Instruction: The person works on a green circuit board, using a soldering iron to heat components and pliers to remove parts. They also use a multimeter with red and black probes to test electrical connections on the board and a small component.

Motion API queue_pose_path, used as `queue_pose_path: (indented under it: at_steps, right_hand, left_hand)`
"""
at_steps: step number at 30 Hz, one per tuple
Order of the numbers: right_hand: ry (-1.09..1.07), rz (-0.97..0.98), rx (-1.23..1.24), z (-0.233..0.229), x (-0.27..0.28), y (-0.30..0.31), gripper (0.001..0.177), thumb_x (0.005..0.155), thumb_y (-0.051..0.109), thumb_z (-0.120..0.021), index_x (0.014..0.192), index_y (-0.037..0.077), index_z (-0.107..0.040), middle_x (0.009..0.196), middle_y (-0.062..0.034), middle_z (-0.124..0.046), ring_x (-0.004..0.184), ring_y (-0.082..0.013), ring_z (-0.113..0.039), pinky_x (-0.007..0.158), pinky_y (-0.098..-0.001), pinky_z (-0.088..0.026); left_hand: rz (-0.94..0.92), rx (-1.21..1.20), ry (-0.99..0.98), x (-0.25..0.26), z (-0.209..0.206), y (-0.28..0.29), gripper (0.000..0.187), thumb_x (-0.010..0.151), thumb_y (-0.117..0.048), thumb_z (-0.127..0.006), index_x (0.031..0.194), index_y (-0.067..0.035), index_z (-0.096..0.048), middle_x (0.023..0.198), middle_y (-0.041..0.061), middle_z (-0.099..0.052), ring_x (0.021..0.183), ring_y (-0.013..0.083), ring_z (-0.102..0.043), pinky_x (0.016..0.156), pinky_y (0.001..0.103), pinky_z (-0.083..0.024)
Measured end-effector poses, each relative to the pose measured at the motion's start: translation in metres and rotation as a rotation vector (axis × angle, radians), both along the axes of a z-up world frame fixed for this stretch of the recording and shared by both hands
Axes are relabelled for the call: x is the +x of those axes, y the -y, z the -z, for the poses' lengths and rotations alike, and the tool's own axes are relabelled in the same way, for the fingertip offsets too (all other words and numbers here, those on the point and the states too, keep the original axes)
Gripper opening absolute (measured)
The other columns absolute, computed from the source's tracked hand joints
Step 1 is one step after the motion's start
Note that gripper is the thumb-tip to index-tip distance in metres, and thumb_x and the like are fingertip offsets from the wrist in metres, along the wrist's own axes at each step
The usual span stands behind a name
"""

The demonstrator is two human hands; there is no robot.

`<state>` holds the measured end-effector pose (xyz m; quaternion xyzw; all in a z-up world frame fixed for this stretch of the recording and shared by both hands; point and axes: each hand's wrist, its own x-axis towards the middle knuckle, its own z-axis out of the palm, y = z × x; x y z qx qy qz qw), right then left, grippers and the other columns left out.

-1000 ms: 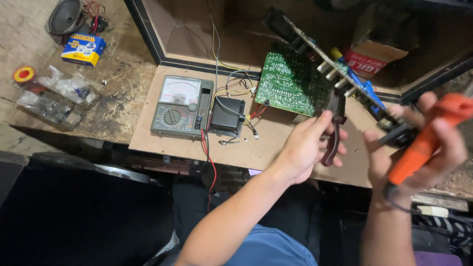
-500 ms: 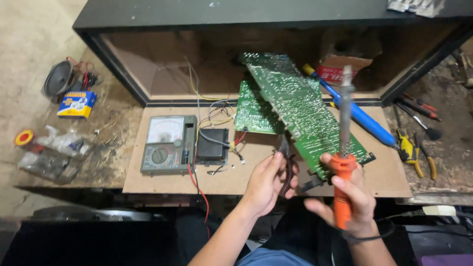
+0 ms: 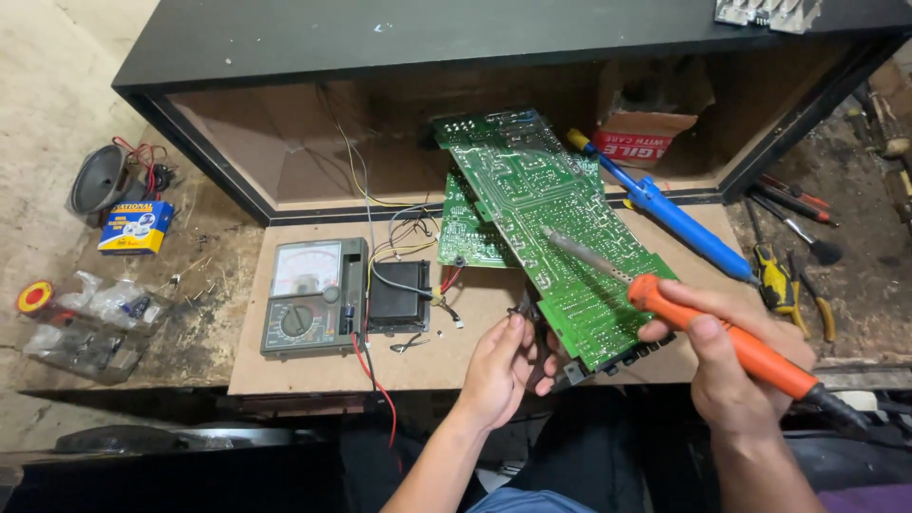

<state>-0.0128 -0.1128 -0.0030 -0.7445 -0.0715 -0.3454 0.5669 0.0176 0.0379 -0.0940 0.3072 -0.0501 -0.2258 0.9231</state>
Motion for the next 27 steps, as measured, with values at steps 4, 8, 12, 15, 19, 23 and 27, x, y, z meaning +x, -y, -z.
queue_pose_path:
  at_steps: [4, 8, 12, 15, 19, 23, 27]
  right_hand:
    - [-0.059, 0.064, -0.083, -0.005, 0.0, -0.007, 0.025, 0.081, 0.015, -0.045, 0.087, -0.006, -0.058, 0.075, -0.0191, -0.059, 0.052, -0.0193, -0.059, 0.052, -0.0163, -0.04]
    - [-0.048, 0.075, -0.125, -0.006, 0.0, -0.009, 0.027, 0.083, 0.017, -0.043, 0.089, -0.006, -0.058, 0.073, -0.0158, -0.059, 0.055, -0.0169, -0.059, 0.054, -0.0148, -0.039]
    - [-0.033, 0.032, -0.026, -0.004, 0.001, -0.008, 0.026, 0.081, 0.012, -0.045, 0.089, -0.01, -0.055, 0.081, -0.0241, -0.057, 0.052, -0.024, -0.058, 0.048, -0.0197, -0.043]
    - [-0.028, 0.019, -0.023, -0.007, 0.001, -0.01, 0.025, 0.081, 0.012, -0.045, 0.089, -0.01, -0.054, 0.08, -0.0251, -0.057, 0.052, -0.024, -0.058, 0.047, -0.0199, -0.043]
    - [-0.02, -0.008, 0.008, -0.004, 0.002, -0.004, 0.026, 0.081, 0.013, -0.046, 0.089, -0.011, -0.053, 0.087, -0.0261, -0.056, 0.051, -0.0269, -0.058, 0.045, -0.0216, -0.046]
    - [-0.071, -0.018, 0.04, 0.001, 0.004, 0.001, 0.026, 0.082, 0.013, -0.044, 0.088, -0.011, -0.054, 0.079, -0.0243, -0.056, 0.049, -0.0266, -0.057, 0.045, -0.0223, -0.046]
    - [-0.024, -0.01, 0.027, 0.002, 0.005, -0.001, 0.029, 0.082, 0.017, -0.045, 0.09, -0.009, -0.054, 0.082, -0.0232, -0.057, 0.051, -0.0239, -0.057, 0.049, -0.0227, -0.045]
  left_hand:
    - [0.001, -0.012, -0.004, 0.0, 0.002, 0.0, 0.025, 0.09, -0.023, -0.036, 0.071, -0.007, -0.033, 0.061, 0.012, -0.044, 0.054, 0.0165, -0.048, 0.038, 0.021, -0.037]
    - [-0.006, -0.024, 0.002, 0.0, 0.002, -0.001, 0.026, 0.09, -0.022, -0.036, 0.071, -0.005, -0.035, 0.063, 0.011, -0.045, 0.055, 0.0165, -0.048, 0.038, 0.021, -0.037]
    - [-0.006, 0.008, 0.005, 0.0, 0.003, -0.001, 0.025, 0.09, -0.023, -0.037, 0.073, -0.004, -0.037, 0.066, 0.012, -0.047, 0.054, 0.0158, -0.048, 0.038, 0.021, -0.037]
    - [-0.008, 0.003, -0.005, 0.0, 0.003, -0.001, 0.025, 0.089, -0.024, -0.038, 0.071, -0.006, -0.035, 0.067, 0.012, -0.047, 0.055, 0.0163, -0.048, 0.038, 0.021, -0.036]
    - [-0.003, -0.002, -0.018, 0.0, 0.004, -0.001, 0.026, 0.09, -0.023, -0.036, 0.07, -0.007, -0.033, 0.061, 0.007, -0.037, 0.055, 0.0171, -0.048, 0.038, 0.021, -0.035]
    - [0.004, 0.008, -0.091, -0.001, 0.006, 0.001, 0.026, 0.09, -0.026, -0.036, 0.07, -0.009, -0.032, 0.062, 0.008, -0.041, 0.054, 0.0168, -0.048, 0.036, 0.021, -0.034]
    - [-0.072, 0.029, -0.139, -0.002, 0.008, 0.004, 0.023, 0.09, -0.022, -0.036, 0.08, -0.002, -0.041, 0.06, 0.01, -0.047, 0.044, 0.016, -0.048, 0.035, 0.024, -0.041]
